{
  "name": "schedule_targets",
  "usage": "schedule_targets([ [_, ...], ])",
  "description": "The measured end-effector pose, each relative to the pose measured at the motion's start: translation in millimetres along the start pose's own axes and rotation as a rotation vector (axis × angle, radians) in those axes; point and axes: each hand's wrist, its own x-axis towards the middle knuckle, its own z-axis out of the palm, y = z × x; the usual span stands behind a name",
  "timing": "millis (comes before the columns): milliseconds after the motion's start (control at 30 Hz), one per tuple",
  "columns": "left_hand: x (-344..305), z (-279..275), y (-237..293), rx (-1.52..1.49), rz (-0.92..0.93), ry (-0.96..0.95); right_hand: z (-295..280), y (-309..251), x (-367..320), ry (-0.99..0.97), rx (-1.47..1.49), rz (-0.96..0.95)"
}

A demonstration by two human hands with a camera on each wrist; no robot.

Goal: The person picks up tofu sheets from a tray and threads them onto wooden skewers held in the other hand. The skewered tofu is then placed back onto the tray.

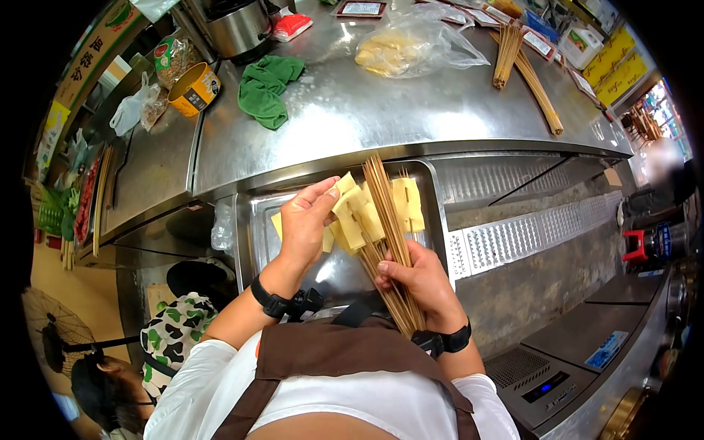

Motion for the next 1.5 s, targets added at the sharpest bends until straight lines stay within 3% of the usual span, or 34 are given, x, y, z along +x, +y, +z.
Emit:
schedule_targets([
  [333, -18, 2, -7, -0.117, 0.051, -0.162, 0, 0, 0, 0.021, 0.037, -0.002],
  [533, -24, 4, -12, -0.030, -0.058, -0.189, 1, -2, -1, 0.042, 0.006, -0.004],
  [1133, -39, 9, -9, -0.028, -0.164, -0.328, -3, 1, 1, 0.028, 0.005, 0.006],
  [1233, -40, 9, -12, -0.049, -0.144, -0.325, 6, -9, -3, 0.031, -0.021, -0.003],
  [1333, -35, 10, -23, -0.037, 0.005, -0.299, -4, 1, -2, 0.013, -0.039, -0.029],
  [1500, -22, 11, -25, -0.043, -0.055, -0.213, -5, 3, -1, 0.029, -0.056, 0.005],
])
